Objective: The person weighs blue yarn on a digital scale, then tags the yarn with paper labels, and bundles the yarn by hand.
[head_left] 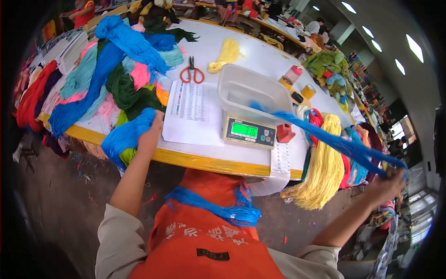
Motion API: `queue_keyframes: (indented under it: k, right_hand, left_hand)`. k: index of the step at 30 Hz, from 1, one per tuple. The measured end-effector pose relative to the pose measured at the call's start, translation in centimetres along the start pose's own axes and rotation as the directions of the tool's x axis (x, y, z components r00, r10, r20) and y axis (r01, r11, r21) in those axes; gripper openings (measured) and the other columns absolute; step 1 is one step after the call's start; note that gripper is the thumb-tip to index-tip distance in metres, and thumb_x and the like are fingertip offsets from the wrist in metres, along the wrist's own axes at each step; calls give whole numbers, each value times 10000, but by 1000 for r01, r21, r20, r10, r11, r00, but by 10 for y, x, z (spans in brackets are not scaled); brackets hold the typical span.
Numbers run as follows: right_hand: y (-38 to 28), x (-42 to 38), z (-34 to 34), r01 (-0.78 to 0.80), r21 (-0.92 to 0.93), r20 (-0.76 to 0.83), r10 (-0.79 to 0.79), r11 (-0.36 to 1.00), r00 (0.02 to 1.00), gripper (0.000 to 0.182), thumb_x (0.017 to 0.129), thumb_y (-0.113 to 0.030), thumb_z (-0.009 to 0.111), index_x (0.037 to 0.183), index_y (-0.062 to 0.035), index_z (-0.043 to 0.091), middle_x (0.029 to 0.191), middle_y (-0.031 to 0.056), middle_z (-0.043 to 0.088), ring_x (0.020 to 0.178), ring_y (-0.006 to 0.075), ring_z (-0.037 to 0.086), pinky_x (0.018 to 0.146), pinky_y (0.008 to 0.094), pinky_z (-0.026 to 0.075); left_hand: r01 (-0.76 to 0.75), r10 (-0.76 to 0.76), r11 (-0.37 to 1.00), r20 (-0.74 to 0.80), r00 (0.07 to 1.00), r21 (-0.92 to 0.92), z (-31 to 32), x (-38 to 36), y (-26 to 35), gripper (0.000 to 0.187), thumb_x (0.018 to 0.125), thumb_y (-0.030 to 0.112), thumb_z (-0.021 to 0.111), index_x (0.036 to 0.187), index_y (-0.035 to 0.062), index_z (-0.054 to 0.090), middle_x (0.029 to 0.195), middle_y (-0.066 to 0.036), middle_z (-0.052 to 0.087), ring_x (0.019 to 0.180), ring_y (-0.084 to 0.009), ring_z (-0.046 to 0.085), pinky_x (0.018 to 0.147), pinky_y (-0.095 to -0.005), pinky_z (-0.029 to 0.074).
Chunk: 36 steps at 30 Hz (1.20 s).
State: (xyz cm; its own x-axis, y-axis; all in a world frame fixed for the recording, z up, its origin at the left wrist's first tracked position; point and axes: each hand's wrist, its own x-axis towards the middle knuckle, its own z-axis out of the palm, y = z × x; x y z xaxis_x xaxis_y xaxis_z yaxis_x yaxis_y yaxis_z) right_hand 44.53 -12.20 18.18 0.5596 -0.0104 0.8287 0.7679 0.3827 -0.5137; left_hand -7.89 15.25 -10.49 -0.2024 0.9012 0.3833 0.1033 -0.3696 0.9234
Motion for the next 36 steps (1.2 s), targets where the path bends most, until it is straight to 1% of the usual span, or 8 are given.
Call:
queue_keyframes:
  k: [3, 6, 8, 10, 15, 19, 25, 36]
  right_hand:
    - [-67, -20, -20, 366, -427, 107, -355, 827, 929, 252, 853, -15, 548, 1090, -15, 632, 903, 63, 620, 758, 107, 553, 665, 242, 457]
    - [-124, -100, 13, -62, -255, 488, 184, 965, 853, 223, 810, 23, 575, 1014, -18, 657, 898, 54, 665, 719, 90, 563, 625, 214, 428]
    - [-137, -133, 46, -96, -39, 995, 48, 995, 92, 287, 789, -61, 693, 1071, -46, 646, 864, 90, 668, 696, 182, 632, 603, 275, 473]
    - [-139, -181, 73, 81, 32, 972, -12, 996, -235, 170, 812, -88, 670, 969, -43, 624, 841, 133, 666, 706, 332, 643, 609, 368, 500]
    - [-117, -226, 77, -179, -97, 982, 65, 979, -177, 137, 805, -79, 686, 903, -40, 599, 834, 109, 663, 716, 330, 643, 616, 368, 495]
    - [-48, -235, 69, -599, -511, 853, 278, 616, -442, 165, 922, -175, 681, 959, -22, 633, 774, -3, 594, 737, 93, 562, 659, 288, 472]
    - [95, -239, 36, 65, -456, 806, 381, 888, 454, 279, 784, -89, 746, 1040, -22, 656, 1002, 151, 663, 933, 308, 631, 829, 368, 502]
    - [148, -238, 66, 92, -391, 878, 341, 916, 337, 382, 758, -85, 760, 1126, -67, 659, 1214, 129, 635, 1153, 300, 571, 993, 379, 434]
  left_hand:
    - [272, -169, 853, 257, 951, -445, -4, -12, 67, 440, 943, 164, 613, 1333, 22, 465, 906, -60, 625, 541, -37, 463, 465, -177, 324]
    - [357, 98, 647, 537, 838, -674, 16, -44, 154, 660, 914, 200, 645, 1468, 27, 331, 1181, -154, 606, 740, -123, 619, 521, -202, 405]
    - [456, 223, 635, 713, 665, -623, 37, -71, 174, 697, 909, 249, 655, 1486, 32, 327, 1316, -191, 558, 978, -208, 653, 707, -261, 488]
    - [483, 230, 760, 875, 426, -435, 53, -98, 183, 673, 916, 286, 648, 1472, 34, 363, 1365, -201, 534, 1133, -242, 618, 904, -319, 470]
    - [489, -152, 867, 985, 79, 95, 48, -128, 181, 501, 968, 244, 582, 1398, 22, 451, 950, -91, 662, 791, -100, 591, 712, -239, 456]
    - [548, -148, 833, 922, 359, -80, 33, -132, 171, 413, 1000, 193, 533, 1371, 22, 477, 769, -14, 556, 626, -59, 452, 569, -208, 368]
    - [571, -204, 815, 875, 439, -97, 26, -133, 161, 362, 1008, 207, 529, 1317, 20, 523, 757, -9, 547, 603, -40, 417, 547, -195, 341]
    - [569, -243, 821, 882, 403, -34, 48, -140, 148, 299, 1017, 200, 522, 1257, 29, 569, 776, -3, 564, 621, -34, 430, 548, -191, 351]
